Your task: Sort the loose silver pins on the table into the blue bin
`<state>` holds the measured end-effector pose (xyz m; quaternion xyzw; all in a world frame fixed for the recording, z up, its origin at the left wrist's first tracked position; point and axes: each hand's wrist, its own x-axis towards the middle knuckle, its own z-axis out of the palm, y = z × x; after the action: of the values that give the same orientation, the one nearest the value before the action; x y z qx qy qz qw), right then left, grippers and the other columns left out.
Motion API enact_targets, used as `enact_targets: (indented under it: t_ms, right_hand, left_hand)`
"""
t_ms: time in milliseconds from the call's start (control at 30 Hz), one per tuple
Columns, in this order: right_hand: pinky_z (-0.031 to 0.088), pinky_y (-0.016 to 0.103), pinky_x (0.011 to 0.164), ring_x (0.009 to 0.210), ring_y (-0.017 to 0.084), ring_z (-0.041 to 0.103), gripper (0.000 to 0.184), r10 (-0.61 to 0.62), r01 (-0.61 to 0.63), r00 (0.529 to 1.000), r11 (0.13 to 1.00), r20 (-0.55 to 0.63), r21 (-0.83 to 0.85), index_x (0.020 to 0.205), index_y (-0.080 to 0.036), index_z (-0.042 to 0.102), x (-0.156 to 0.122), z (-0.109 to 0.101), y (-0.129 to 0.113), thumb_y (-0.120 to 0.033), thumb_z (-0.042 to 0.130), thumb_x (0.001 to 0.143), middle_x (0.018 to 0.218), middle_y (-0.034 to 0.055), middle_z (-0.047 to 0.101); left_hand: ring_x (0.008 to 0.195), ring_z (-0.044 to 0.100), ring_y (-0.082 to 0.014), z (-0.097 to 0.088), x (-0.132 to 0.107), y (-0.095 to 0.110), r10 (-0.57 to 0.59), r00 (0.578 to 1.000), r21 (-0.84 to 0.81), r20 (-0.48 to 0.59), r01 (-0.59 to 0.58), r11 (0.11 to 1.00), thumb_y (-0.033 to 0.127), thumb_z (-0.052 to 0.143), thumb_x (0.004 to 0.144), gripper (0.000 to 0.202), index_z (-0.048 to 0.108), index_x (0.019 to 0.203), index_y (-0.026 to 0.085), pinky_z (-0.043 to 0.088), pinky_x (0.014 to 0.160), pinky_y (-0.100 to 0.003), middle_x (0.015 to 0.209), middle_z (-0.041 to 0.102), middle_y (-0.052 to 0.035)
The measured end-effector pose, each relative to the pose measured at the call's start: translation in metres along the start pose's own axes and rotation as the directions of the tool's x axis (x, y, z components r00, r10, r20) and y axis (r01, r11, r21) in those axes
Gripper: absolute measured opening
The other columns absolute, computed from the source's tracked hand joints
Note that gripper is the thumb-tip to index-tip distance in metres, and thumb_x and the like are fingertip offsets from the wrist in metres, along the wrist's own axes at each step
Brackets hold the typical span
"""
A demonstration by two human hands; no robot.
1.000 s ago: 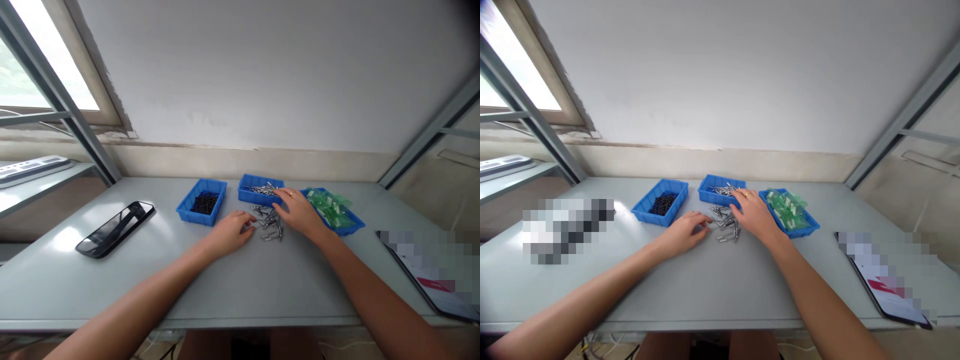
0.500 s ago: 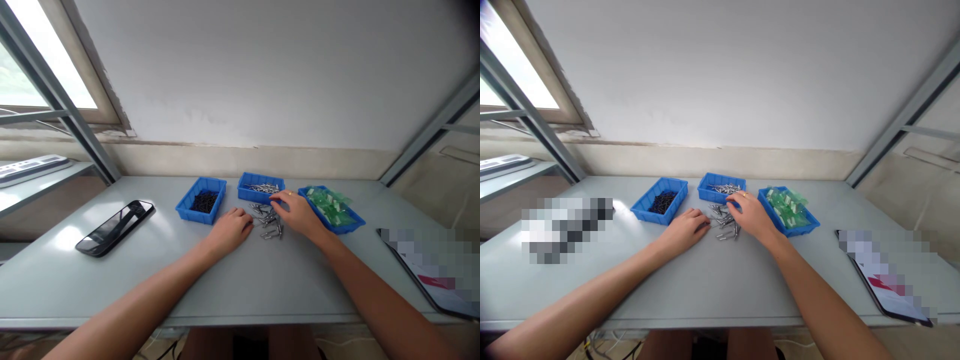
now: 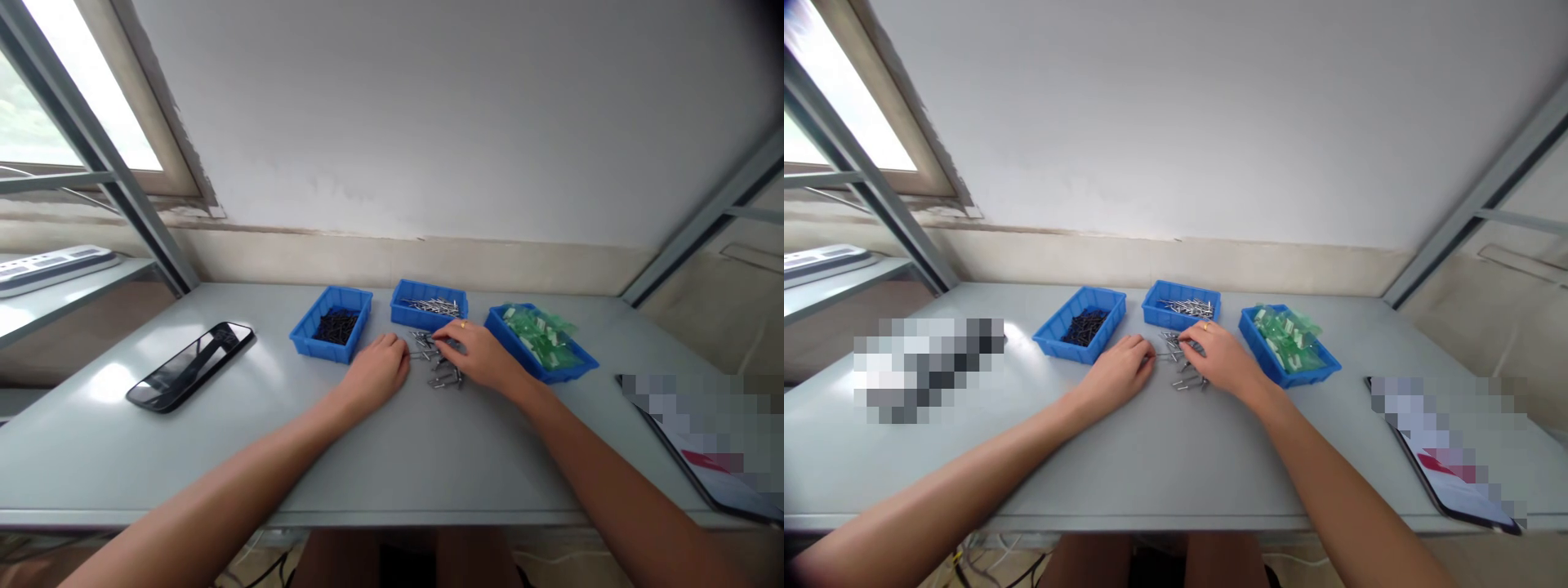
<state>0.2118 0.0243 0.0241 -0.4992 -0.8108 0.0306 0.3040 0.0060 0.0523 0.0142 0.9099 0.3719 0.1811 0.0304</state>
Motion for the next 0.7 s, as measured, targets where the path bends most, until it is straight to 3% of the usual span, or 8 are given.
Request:
enact_targets:
  t_ms: [200,367,700]
  right_hand:
    - [0.047,0.033,0.082,0.093,0.018,0.058,0.021,-0.020,0.020,0.998,1.000,0.052,0.016,0.101,-0.021,0.062,0.000,0.001,-0.002,-0.028,0.047,0.089,0.099,0.0054,0.065]
    - [0.046,0.030,0.078,0.088,0.017,0.058,0.020,-0.033,0.031,0.995,0.999,0.093,0.025,0.098,-0.020,0.062,0.000,0.001,-0.004,-0.027,0.045,0.091,0.093,0.0042,0.065]
    - [0.046,0.029,0.074,0.083,0.016,0.059,0.020,-0.038,0.037,0.997,0.999,0.066,0.017,0.096,-0.020,0.061,-0.001,0.000,-0.011,-0.028,0.044,0.092,0.089,0.0037,0.065]
  left_hand:
    - [0.077,0.054,-0.0174,-0.002,-0.001,-0.001,-0.100,0.992,-0.240,-0.075,0.079,0.968,0.022,0.037,0.089,0.015,0.051,0.085,0.017,0.045,0.070,-0.031,0.089,0.052,-0.0054]
    - [0.074,0.053,-0.0155,0.000,0.001,-0.001,-0.125,0.988,-0.400,-0.095,0.077,0.913,0.023,0.038,0.090,0.016,0.050,0.081,0.017,0.046,0.069,-0.029,0.086,0.052,-0.0042]
    - [0.085,0.056,-0.0178,-0.006,-0.001,-0.001,-0.052,0.996,-0.389,-0.067,0.022,0.921,0.026,0.044,0.089,0.017,0.059,0.090,0.019,0.047,0.076,-0.030,0.091,0.059,-0.0047]
